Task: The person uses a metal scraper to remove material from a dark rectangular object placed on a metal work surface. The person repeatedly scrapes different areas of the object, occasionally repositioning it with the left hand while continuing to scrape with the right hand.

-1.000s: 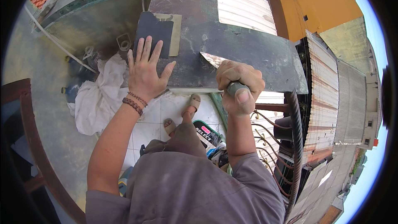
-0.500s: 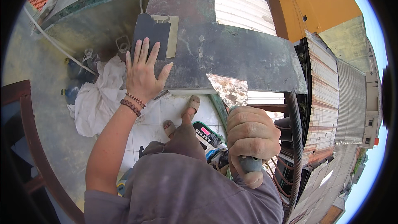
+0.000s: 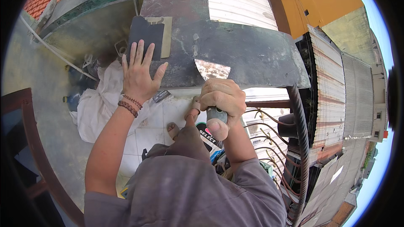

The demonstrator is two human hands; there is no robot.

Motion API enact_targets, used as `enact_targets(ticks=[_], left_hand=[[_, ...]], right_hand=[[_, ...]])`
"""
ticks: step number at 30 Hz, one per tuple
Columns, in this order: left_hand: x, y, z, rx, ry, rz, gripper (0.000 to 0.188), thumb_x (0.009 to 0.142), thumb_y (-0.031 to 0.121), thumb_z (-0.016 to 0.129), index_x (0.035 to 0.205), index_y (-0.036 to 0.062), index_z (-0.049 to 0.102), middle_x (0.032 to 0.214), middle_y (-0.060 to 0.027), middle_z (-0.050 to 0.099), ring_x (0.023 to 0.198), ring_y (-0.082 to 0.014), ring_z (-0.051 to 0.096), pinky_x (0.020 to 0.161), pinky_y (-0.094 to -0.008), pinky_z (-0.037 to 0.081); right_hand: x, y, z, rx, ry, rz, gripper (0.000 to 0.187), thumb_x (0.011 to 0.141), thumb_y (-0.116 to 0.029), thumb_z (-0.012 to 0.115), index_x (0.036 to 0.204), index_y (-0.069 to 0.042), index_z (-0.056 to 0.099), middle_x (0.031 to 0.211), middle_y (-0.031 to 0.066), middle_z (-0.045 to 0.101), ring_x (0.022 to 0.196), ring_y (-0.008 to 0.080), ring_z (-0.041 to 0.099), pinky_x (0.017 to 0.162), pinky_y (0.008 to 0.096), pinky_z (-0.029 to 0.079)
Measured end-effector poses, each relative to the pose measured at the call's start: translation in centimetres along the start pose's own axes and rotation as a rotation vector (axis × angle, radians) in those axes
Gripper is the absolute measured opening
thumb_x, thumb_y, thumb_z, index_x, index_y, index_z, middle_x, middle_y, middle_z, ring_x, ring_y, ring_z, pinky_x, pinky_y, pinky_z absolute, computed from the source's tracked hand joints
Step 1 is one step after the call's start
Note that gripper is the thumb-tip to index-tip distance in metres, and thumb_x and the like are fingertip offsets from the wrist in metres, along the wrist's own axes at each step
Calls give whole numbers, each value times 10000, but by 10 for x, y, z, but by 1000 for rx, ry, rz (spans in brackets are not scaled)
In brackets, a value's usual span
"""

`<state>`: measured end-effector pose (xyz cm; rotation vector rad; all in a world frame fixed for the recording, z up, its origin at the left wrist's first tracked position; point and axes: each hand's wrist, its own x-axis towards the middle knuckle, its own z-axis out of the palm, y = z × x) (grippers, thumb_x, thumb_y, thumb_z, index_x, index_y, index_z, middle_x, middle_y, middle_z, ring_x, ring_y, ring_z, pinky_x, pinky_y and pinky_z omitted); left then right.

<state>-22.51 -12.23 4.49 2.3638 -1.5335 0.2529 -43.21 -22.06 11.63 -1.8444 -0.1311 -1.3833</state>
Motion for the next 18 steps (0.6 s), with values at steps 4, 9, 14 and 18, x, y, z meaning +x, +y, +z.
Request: enact_targets(ticks=[4,9,14,18], left_hand=[[-1,-2,-2,1,1,-2,714,1008,557,507,1537,79,459,1618,-227,363,1531,-388,272,1220,-621,175],[1,-2,0,-13,2,-3,707,1011,555,503,1531,76,469,1616,-226,367,1531,-387,272,1220,-619,175],[0,0,-3,-23,7,-8,701,1013,555,499,1525,77,478,1617,-226,366,1529,-392,275,1220,-618,179],[3,1,-2,-22,-16,3,694,1017,547,494,1532,83,468,1620,-225,361,1530,-392,273,1219,-617,182]], right_hand=[[7,-50,3,125,-84,-100,444,827,-453,645,655,-51,566,562,44,484,445,197,482,413,320,330],[-3,-5,-1,104,69,77,419,830,-428,628,674,-41,588,572,50,495,446,200,486,418,324,349],[7,-28,-1,109,-75,-75,443,828,-442,655,670,-33,595,586,60,533,475,215,523,450,324,395],[13,56,-8,-245,-98,-45,567,899,-519,631,662,-7,572,579,75,527,476,207,523,455,327,400]])
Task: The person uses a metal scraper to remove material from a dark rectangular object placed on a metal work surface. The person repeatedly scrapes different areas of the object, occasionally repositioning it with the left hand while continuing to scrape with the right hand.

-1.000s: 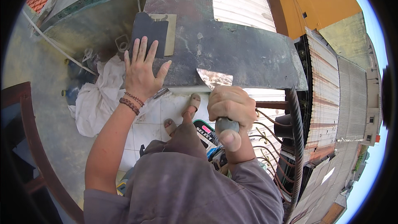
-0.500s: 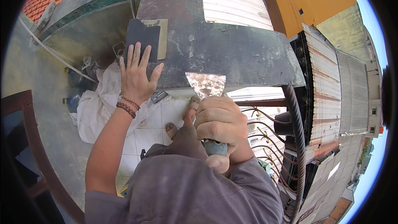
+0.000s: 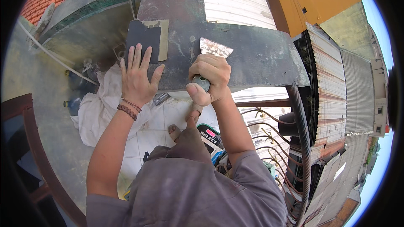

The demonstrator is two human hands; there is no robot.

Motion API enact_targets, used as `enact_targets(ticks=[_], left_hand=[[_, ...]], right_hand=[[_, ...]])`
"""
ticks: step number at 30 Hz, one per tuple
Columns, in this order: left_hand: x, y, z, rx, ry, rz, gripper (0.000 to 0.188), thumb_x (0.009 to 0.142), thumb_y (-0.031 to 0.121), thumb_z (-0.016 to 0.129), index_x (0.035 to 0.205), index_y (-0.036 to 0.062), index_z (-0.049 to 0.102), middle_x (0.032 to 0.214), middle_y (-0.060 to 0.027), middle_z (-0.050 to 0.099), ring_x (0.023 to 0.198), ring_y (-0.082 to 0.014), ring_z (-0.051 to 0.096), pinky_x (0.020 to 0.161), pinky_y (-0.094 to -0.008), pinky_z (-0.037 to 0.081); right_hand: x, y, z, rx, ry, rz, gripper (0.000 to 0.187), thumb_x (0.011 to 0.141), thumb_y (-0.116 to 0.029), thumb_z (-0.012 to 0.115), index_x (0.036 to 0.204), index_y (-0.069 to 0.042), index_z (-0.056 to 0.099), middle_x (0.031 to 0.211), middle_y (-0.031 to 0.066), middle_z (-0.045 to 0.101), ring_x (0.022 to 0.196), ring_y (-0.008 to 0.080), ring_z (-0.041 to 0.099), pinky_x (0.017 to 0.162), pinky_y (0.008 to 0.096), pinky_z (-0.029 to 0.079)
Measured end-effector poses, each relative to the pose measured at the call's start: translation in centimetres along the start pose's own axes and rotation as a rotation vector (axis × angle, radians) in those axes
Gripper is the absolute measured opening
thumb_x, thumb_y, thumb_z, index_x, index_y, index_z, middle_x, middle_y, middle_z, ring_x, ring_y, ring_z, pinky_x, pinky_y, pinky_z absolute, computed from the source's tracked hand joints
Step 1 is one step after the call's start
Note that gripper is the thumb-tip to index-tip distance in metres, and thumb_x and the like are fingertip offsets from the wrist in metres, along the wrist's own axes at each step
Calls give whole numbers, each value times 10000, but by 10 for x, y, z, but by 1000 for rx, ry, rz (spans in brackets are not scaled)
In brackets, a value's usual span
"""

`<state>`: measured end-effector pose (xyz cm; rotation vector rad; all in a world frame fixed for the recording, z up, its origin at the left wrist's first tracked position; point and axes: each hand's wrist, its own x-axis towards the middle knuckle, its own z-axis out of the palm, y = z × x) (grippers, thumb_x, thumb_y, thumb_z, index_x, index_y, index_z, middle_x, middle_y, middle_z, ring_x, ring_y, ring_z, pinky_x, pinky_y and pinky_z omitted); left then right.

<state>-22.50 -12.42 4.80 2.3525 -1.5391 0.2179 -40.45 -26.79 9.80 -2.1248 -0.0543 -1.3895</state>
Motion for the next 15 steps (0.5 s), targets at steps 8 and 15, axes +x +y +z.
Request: enact_targets(ticks=[8,15], left_hand=[[-5,-3,-1,-31,33,-6,700,1004,546,516,1528,83,470,1617,-224,366,1524,-393,284,1213,-621,199],[-6,-3,-6,-41,25,-26,701,999,537,529,1514,65,488,1611,-231,373,1527,-388,279,1222,-618,173]], right_hand=[[31,-45,-6,251,115,265,648,955,-553,552,608,-7,533,529,90,517,458,199,515,449,317,402],[33,-15,-48,512,609,460,536,1031,-505,489,795,-32,581,587,103,549,466,193,487,477,315,428]])
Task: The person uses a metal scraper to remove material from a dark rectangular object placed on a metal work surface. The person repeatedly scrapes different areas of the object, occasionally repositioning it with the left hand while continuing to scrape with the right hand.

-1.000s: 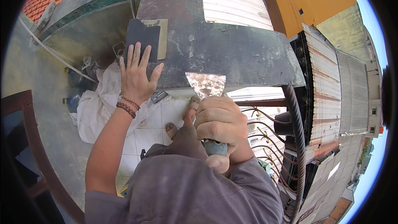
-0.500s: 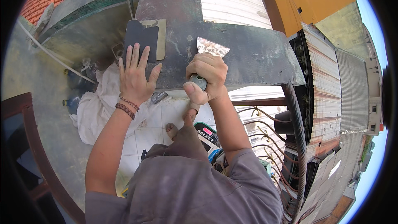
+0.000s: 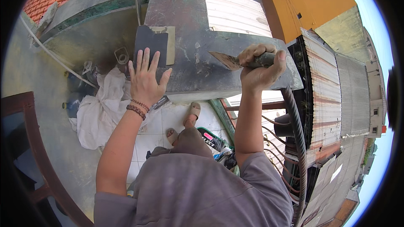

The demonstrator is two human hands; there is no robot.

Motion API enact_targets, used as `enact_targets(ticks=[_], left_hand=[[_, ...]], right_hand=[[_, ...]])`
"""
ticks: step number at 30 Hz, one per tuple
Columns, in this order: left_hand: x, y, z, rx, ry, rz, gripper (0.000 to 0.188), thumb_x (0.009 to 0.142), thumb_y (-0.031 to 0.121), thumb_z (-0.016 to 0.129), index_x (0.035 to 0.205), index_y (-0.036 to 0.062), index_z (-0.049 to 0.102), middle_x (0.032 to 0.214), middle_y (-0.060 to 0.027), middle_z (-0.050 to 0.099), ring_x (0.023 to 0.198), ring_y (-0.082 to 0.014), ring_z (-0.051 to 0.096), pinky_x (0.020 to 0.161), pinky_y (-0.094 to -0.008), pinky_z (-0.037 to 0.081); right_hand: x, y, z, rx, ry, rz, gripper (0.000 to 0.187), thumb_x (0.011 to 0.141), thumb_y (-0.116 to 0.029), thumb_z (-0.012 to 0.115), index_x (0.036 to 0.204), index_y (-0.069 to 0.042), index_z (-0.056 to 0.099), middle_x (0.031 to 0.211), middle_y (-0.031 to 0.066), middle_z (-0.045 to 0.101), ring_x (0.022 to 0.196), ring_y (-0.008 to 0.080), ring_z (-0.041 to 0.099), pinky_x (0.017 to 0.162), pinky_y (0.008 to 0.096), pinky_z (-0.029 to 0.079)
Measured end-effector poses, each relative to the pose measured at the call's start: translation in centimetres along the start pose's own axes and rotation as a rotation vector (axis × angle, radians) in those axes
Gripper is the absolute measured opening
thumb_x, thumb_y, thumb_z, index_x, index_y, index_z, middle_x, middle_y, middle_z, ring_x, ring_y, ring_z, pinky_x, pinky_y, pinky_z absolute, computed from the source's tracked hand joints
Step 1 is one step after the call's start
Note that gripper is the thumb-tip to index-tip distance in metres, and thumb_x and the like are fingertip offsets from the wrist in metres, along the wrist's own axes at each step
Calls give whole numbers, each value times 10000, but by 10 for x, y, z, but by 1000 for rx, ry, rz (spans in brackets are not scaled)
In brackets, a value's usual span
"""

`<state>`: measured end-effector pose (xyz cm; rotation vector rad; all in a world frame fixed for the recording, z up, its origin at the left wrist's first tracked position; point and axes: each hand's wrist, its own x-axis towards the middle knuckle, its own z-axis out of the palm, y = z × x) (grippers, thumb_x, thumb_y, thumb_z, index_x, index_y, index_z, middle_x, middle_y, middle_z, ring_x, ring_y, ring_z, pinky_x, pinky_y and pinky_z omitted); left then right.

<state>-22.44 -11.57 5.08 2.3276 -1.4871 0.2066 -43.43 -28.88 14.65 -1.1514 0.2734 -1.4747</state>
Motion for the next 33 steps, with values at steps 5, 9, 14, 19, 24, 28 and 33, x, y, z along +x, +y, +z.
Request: enact_targets(ticks=[5,9,14,19,24,28,33], left_hand=[[4,2,6,-45,-2,26,695,986,517,556,1483,32,519,1601,-240,386,1525,-388,281,1238,-600,133],[4,5,-10,-21,49,50,646,969,469,593,1402,-10,593,1566,-247,434,1505,-407,311,1243,-587,130],[33,57,-20,-76,110,172,613,975,418,597,1391,-33,589,1539,-244,470,1490,-409,339,1249,-570,140],[74,92,11,-84,-133,313,610,1005,358,577,1459,-43,509,1565,-212,451,1506,-388,321,1262,-546,133],[74,94,39,-86,-159,346,547,1013,312,575,1411,-62,555,1535,-215,491,1484,-401,363,1248,-553,180],[66,84,38,-106,-50,424,353,968,173,646,1209,-81,695,1384,-238,623,1380,-425,505,1198,-564,306],[69,76,47,-282,17,612,157,898,63,702,975,-70,736,1182,-224,723,1228,-428,633,1108,-568,429]], right_hand=[[34,-10,-27,-8,314,73,511,1022,-523,533,797,-64,542,649,94,548,541,208,548,532,349,475],[59,4,-28,-46,302,201,527,956,-578,637,820,-80,535,658,69,539,551,192,551,532,337,473],[88,32,-48,-31,332,278,529,957,-609,643,856,-102,533,661,38,537,529,152,553,485,298,483],[106,55,-67,118,308,485,537,962,-630,623,935,-104,515,661,23,532,479,118,516,420,272,437],[113,67,-80,188,345,589,566,998,-662,508,938,-100,535,609,5,516,436,93,489,367,259,392],[113,73,-83,258,396,656,526,983,-614,560,878,-99,539,584,4,515,418,105,488,354,279,399],[112,85,-101,451,432,696,531,999,-627,503,836,-124,545,596,11,523,436,131,479,376,299,372]])
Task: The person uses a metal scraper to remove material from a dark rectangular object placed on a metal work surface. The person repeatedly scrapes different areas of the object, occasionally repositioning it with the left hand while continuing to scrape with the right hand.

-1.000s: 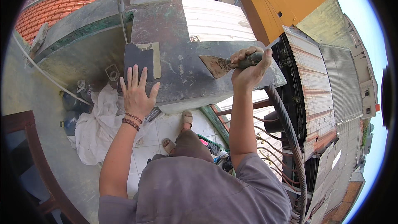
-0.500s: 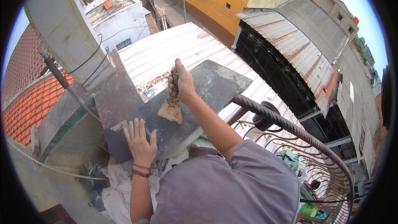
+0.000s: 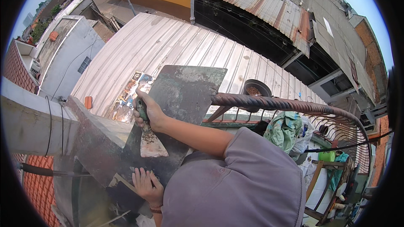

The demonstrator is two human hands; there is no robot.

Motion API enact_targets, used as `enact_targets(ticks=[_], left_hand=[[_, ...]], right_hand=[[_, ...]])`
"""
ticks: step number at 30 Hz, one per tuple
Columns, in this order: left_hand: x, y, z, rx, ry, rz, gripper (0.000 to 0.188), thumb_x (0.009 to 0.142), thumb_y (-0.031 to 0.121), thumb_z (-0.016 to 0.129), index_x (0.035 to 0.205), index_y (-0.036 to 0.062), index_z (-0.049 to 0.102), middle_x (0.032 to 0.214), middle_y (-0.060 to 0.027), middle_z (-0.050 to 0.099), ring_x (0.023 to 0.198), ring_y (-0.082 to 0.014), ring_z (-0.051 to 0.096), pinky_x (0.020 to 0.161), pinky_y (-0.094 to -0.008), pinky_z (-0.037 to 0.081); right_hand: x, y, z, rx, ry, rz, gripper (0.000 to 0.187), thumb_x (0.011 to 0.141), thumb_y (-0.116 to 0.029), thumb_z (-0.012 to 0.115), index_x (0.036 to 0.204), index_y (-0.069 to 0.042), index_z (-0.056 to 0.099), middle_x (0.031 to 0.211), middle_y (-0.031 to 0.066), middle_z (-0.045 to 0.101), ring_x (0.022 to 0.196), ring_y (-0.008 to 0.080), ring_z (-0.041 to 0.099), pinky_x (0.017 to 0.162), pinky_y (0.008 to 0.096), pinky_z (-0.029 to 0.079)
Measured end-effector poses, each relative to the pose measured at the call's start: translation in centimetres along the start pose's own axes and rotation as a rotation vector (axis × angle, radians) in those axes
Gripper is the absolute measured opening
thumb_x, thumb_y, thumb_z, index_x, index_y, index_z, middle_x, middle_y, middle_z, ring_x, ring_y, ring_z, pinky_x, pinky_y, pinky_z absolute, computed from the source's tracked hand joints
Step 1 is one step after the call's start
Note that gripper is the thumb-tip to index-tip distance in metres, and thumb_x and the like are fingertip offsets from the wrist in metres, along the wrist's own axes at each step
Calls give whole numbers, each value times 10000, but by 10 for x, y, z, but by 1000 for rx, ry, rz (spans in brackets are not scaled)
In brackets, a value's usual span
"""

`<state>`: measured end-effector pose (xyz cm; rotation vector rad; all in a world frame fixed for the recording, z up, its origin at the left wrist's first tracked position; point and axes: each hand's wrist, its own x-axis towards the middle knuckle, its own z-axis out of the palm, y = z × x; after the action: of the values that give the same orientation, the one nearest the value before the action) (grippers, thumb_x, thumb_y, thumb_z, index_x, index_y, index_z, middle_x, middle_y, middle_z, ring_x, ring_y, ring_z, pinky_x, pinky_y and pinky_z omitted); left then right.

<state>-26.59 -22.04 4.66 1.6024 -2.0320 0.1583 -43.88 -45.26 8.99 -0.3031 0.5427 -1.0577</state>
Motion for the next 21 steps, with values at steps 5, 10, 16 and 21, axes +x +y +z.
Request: enact_targets(ticks=[5,10,16,21], left_hand=[[1,4,-6,-102,31,21,148,871,81,736,965,-34,729,1118,-191,735,1181,-408,659,1064,-550,461],[9,17,-10,-106,-2,5,177,826,100,775,961,-9,744,1151,-168,731,1238,-386,626,1099,-551,409],[-4,26,-31,-320,40,-117,166,825,126,797,944,18,756,1033,-137,747,1067,-360,699,996,-482,506],[14,78,-105,-947,-10,-674,327,881,269,770,1004,-34,767,1031,-182,766,1084,-348,710,1005,-479,506]], right_hand=[[-7,-6,-4,58,-7,15,487,1001,-562,479,814,-116,543,619,33,522,480,159,483,432,315,393],[-21,-7,7,38,50,22,370,974,-436,504,804,-109,540,622,42,521,518,171,483,485,332,407],[-25,-14,37,-128,-102,109,399,995,-457,516,781,-121,506,592,33,475,462,153,429,445,310,363],[15,-20,55,-147,-227,147,378,964,-451,634,823,-116,528,590,39,487,456,160,438,431,314,362]])
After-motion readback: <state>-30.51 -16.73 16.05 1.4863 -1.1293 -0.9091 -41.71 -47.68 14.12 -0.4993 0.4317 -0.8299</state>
